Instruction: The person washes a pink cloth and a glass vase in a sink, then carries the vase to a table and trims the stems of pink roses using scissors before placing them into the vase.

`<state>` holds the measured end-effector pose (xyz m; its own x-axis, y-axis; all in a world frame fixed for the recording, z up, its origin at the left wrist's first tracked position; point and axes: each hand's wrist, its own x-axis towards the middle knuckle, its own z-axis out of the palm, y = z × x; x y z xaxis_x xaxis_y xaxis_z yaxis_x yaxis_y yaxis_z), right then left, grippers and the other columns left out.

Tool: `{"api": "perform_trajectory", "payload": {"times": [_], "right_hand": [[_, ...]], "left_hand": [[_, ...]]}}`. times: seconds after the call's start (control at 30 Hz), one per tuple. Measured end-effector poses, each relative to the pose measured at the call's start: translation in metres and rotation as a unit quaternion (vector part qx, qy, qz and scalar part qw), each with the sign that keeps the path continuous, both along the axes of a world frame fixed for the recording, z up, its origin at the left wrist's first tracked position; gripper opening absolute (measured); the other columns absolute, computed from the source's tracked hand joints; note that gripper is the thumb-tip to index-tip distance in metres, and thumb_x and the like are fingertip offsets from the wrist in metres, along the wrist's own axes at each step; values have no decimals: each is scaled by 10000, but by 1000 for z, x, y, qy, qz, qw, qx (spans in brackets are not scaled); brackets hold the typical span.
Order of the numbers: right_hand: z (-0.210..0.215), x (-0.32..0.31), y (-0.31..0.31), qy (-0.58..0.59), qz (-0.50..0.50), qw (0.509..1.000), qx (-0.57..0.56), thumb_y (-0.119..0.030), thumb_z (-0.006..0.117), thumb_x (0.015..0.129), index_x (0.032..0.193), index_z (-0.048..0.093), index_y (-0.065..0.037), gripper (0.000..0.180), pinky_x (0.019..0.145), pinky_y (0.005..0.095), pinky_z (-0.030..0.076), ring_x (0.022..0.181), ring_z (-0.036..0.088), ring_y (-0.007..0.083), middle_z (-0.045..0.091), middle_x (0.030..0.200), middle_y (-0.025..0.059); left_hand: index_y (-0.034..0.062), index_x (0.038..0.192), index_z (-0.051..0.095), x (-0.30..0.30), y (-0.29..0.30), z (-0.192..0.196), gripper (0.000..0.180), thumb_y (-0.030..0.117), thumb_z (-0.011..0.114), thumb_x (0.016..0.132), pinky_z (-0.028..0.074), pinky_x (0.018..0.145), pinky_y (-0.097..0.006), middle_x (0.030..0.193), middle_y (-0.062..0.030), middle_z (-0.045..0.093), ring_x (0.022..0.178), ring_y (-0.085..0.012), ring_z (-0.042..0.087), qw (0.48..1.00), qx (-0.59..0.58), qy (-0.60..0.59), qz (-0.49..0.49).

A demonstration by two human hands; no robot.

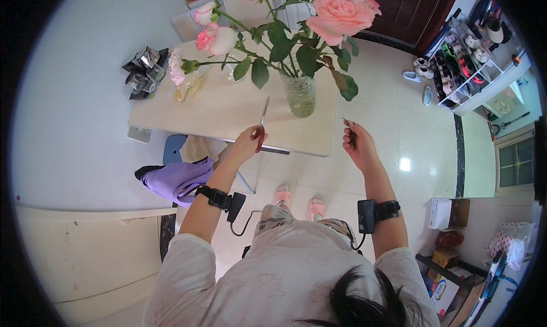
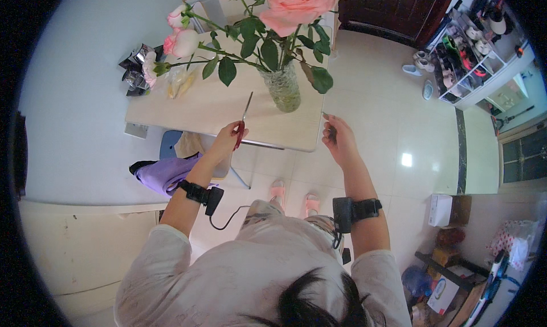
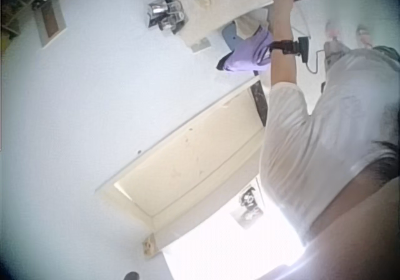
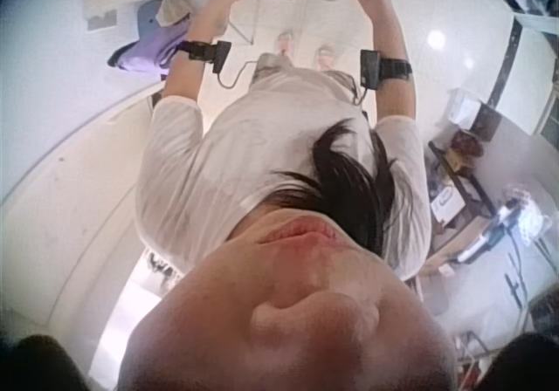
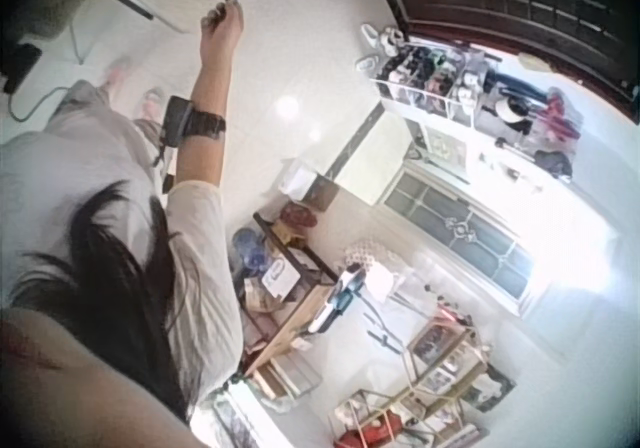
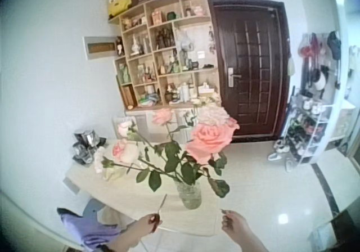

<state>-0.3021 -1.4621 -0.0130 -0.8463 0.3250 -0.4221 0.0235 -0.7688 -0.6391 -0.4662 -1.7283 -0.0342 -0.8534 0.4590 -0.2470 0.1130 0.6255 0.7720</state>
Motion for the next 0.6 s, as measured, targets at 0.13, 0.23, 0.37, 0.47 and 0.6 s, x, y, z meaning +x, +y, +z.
{"api": "perform_trajectory", "payload": {"times": [0.13, 0.23, 0.37, 0.47, 0.6], "right_hand": [[-1, 14, 11, -22, -15, 1000, -11, -254, 495, 842, 837, 508, -64, 191, 479, 202, 347, 540, 405, 72, 417, 629, -34], [-7, 18, 15, -30, -38, 998, -41, -288, 497, 844, 737, 464, -97, 222, 464, 199, 339, 531, 400, 72, 396, 598, -40], [-18, 16, 18, -24, -57, 995, -75, -279, 527, 831, 684, 420, -108, 250, 448, 195, 335, 523, 403, 83, 391, 586, -24], [-25, 14, 21, -35, -126, 980, -151, -230, 533, 828, 685, 433, -93, 222, 447, 210, 373, 533, 443, 112, 450, 600, 14], [-25, 17, 31, 2, -128, 978, -165, -189, 505, 846, 712, 449, -69, 188, 506, 220, 451, 580, 509, 130, 505, 631, 40]], "left_hand": [[53, 1015, 493, -20, 1, -35, 289, 228, 523, 787, 424, 593, -328, 747, -109, 559, 666, -223, 537, 986, -98, 133, -17], [67, 1042, 480, -28, 3, -50, 344, 282, 504, 774, 433, 680, -409, 814, -162, 570, 761, -325, 554, 958, -181, 224, 12], [69, 1109, 466, -40, 7, -54, 435, 333, 505, 765, 421, 752, -425, 889, -176, 566, 851, -343, 536, 935, -211, 285, 7], [68, 1148, 467, -54, 13, -58, 481, 343, 515, 756, 411, 785, -416, 922, -181, 556, 887, -335, 521, 931, -224, 287, -6], [65, 1131, 485, -70, 15, -71, 472, 340, 521, 749, 408, 783, -418, 961, -176, 544, 902, -329, 511, 920, -249, 302, -14]]}}
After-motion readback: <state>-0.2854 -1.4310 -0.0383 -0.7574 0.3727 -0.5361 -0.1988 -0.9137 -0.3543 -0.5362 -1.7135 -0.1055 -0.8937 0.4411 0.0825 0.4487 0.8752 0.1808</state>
